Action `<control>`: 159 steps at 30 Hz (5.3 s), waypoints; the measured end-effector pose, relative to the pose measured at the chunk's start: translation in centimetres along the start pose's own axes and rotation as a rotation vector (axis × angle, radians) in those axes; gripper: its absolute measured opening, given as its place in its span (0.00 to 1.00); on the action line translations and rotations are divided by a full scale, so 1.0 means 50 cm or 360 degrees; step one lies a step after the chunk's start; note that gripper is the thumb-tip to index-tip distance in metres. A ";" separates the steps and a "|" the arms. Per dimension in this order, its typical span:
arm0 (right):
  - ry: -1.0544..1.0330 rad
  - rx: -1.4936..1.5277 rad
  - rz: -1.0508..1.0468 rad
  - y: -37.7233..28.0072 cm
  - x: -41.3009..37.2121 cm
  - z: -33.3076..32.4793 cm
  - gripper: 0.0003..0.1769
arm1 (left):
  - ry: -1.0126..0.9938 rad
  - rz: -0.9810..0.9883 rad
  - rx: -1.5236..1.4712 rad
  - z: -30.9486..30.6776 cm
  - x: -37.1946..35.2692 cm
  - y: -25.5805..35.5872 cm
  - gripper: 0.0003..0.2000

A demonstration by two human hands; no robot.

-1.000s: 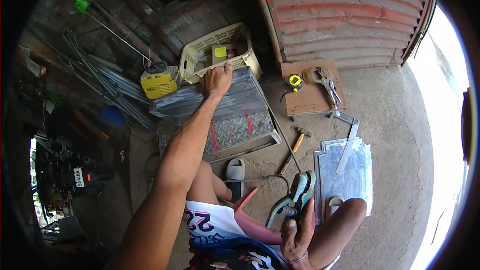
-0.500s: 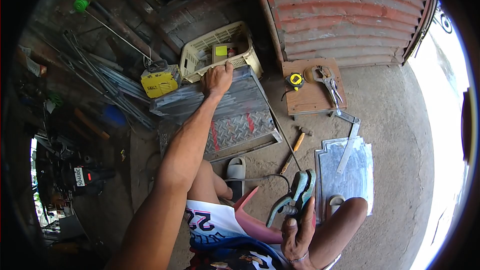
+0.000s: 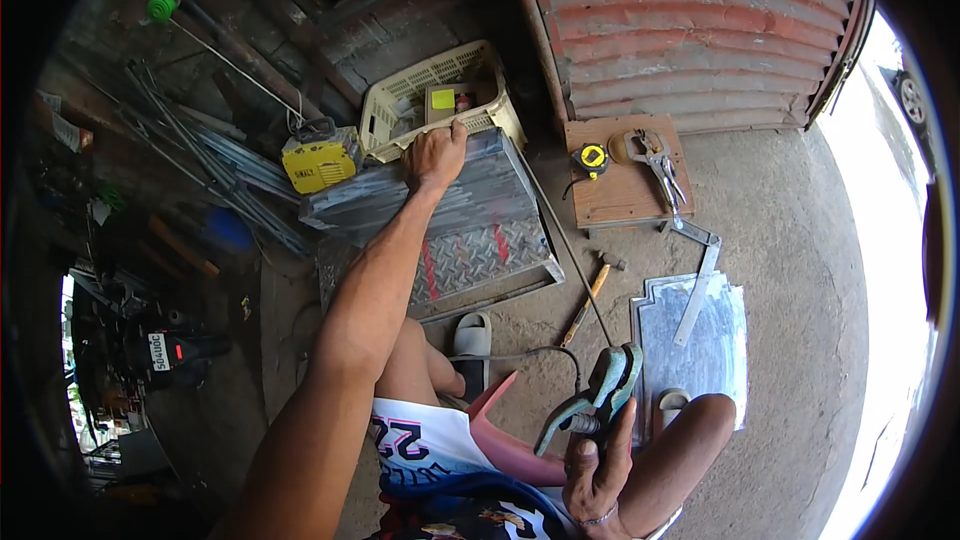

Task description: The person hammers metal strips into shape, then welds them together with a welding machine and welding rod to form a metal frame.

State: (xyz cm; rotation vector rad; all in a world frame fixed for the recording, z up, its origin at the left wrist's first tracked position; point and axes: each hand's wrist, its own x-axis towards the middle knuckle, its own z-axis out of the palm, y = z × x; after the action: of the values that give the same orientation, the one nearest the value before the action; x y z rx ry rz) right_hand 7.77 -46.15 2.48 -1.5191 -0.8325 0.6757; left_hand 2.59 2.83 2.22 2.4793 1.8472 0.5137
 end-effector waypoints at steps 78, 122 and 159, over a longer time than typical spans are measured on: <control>-0.0096 0.0075 0.0180 -0.019 0.003 -0.006 0.35 | 0.0055 -0.0010 -0.0015 0.007 0.002 -0.002 0.28; 0.0000 -0.0118 -0.0109 -0.045 0.032 -0.012 0.35 | -0.0028 -0.0060 -0.0020 -0.004 -0.001 0.005 0.31; -0.0055 -0.0086 0.0023 -0.018 0.014 -0.007 0.35 | -0.0007 -0.0043 0.0016 0.006 0.003 -0.003 0.31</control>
State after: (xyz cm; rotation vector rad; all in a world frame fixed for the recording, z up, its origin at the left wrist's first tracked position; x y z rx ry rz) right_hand 8.37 -45.76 3.43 -1.5672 -0.8726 0.6966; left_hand 2.59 3.08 1.95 2.4559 1.8838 0.4986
